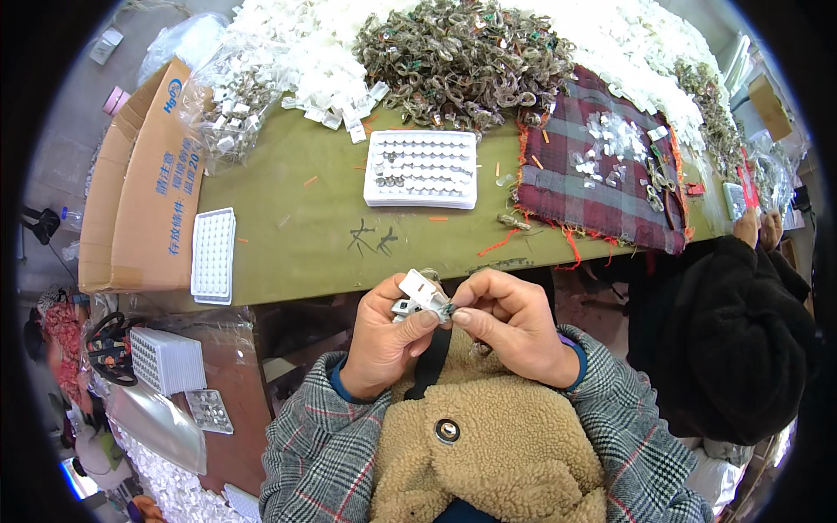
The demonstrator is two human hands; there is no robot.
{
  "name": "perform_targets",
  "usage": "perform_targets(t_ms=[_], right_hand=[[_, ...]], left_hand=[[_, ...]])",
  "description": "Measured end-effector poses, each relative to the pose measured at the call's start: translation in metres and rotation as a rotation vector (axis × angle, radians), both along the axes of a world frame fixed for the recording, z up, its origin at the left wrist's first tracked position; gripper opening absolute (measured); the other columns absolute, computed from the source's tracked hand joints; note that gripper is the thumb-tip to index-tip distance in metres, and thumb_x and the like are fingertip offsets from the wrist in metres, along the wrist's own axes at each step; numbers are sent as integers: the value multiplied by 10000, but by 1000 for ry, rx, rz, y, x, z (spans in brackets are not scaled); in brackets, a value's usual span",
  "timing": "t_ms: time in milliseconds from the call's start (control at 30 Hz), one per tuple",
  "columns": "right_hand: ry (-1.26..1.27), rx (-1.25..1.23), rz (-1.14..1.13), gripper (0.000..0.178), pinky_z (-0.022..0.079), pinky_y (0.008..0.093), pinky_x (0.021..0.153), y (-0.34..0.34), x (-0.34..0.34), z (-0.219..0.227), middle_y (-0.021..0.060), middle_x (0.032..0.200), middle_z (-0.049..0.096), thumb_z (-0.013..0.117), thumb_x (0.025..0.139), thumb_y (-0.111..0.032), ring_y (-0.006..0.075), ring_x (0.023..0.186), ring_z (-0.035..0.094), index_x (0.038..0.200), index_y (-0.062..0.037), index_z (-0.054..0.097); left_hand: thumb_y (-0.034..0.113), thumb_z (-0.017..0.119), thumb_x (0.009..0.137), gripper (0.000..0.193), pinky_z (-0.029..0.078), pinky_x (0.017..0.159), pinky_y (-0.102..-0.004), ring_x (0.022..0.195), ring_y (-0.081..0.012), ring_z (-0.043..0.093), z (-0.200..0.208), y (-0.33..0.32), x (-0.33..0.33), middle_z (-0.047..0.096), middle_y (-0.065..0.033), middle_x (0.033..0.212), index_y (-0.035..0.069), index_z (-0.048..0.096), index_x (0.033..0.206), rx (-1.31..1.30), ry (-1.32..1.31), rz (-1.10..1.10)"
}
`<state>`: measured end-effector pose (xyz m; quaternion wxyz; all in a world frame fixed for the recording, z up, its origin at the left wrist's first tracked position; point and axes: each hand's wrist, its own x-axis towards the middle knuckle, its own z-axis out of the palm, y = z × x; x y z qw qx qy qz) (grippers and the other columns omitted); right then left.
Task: The person sits at a workbench and repeatedly picks small white plastic housings and metal contacts, inserts the contacts into the housings, and places the assembled units into a white tray. They occasionally reach for additional parts from piles on the table and continue the insertion cycle.
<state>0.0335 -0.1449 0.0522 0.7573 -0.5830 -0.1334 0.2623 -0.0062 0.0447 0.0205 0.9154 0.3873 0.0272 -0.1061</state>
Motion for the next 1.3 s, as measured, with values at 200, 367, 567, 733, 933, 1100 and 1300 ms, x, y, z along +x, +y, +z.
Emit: perform_targets(t_ms=[200, 367, 567, 733, 933, 1100, 1300], right_hand=[[-156, -229, -68, 81, 479, 230, 594, 4, 6, 0, 52, 807, 669, 711, 877, -5, 44, 699, 583, 921, 52, 674], [-584, -300, -38, 125, 469, 281, 573, 4, 16, -2, 104, 765, 623, 741, 805, 10, 167, 651, 603, 919, 36, 697], [-952, -379, -163, 246, 472, 333, 578, 20, 16, -13, 99, 789, 579, 762, 729, 7, 258, 669, 591, 963, 15, 686], [-1165, -435, -195, 280, 500, 354, 645, 19, 23, -15, 86, 818, 578, 764, 693, 1, 263, 677, 589, 957, 17, 674], [-640, -351, -154, 195, 464, 278, 556, 14, 14, -5, 92, 801, 570, 719, 754, 39, 194, 629, 575, 934, 6, 651], [-589, -312, -107, 141, 444, 259, 532, 10, 11, -3, 78, 781, 562, 676, 776, 49, 143, 618, 565, 905, 7, 636], [-708, -319, -141, 98, 442, 265, 533, 9, 11, -4, 74, 746, 566, 689, 786, 36, 141, 619, 563, 865, 5, 639]], left_hand=[[89, 741, 880, 274, 381, 410, -171, 566, -55, 520, -1, 2, 0, 667, -98, 970, -33, 621, 1093, 93, 107, 15], [90, 715, 901, 281, 393, 427, -177, 602, -65, 541, -6, 6, 4, 678, -113, 1000, -38, 618, 1132, -51, 133, -23], [88, 683, 925, 254, 398, 453, -179, 635, -74, 561, -7, 3, 7, 676, -108, 998, -38, 621, 1138, -78, 223, 80], [70, 727, 890, 240, 395, 462, -175, 618, -53, 547, -1, 2, 7, 677, -87, 968, -20, 636, 1093, 201, 127, 103], [5, 753, 856, 196, 430, 509, -177, 662, -59, 587, 3, 2, 6, 680, -103, 976, -9, 644, 1018, 275, -97, 278], [-6, 763, 841, 193, 500, 628, -223, 805, -127, 647, 6, -2, 2, 673, -118, 985, -8, 637, 988, 336, -182, 298], [17, 792, 820, 208, 512, 819, -301, 915, -170, 647, 6, 1, -2, 675, -113, 989, -2, 643, 964, 575, -308, 302]])
